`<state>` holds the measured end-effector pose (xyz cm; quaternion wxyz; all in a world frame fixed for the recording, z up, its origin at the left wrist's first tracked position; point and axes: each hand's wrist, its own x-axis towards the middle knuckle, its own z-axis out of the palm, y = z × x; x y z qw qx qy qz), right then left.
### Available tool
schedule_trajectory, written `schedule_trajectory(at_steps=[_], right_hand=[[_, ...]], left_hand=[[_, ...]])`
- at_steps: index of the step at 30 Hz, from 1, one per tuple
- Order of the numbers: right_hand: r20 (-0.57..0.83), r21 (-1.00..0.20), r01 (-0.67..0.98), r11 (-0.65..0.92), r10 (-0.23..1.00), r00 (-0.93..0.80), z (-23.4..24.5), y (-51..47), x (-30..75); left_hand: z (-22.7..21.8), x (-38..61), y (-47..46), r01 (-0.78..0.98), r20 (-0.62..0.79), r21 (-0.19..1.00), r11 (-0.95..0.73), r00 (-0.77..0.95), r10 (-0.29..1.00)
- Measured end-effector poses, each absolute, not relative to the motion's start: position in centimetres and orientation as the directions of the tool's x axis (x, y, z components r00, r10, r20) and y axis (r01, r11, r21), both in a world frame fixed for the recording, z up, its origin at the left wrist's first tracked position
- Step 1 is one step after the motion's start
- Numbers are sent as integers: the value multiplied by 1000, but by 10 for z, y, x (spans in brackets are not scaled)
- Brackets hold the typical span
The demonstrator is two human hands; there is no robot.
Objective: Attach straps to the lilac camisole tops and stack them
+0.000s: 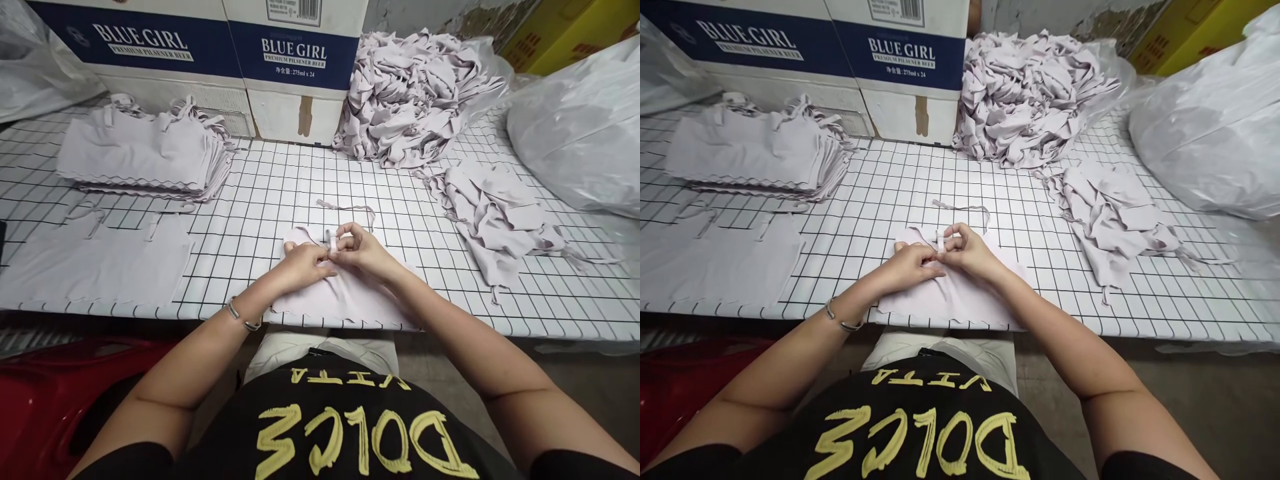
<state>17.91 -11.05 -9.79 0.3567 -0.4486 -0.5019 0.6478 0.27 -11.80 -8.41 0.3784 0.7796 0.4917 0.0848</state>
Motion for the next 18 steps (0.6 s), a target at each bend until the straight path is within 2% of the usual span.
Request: schedule_trajectory(at_steps=[2, 3, 5, 7, 9, 13, 15, 18], right_hand=[[-222, -975, 39, -220, 928, -300, -97, -97, 178], [-181, -981, 112, -158, 951, -250, -96, -91, 179], [-2, -936, 348, 51, 989, -150, -96, -87, 183], [209, -778, 572, 259, 966, -154, -95, -94, 192], [306, -624, 663, 412, 911, -278, -95, -114, 207], [250, -433, 671, 602, 795, -553, -102, -166, 240], [250, -358, 684, 636, 771, -586, -109, -185, 253], [270, -309, 704, 639, 769, -579, -117, -197, 262]], left_hand=[[-81, -1, -116, 734, -271, 615, -287, 540, 797], [-80, -3, -116, 751, -257, 577, -321, 541, 801], [-80, -8, -122, 782, -131, 491, -384, 502, 855], [-81, -17, -135, 802, 85, 406, -438, 444, 892], [-83, -31, -152, 771, 218, 359, -526, 479, 850], [-90, -63, -181, 619, 177, 371, -692, 685, 707], [-91, -75, -187, 630, 182, 356, -691, 678, 712], [-91, -77, -186, 662, 241, 306, -684, 641, 729]])
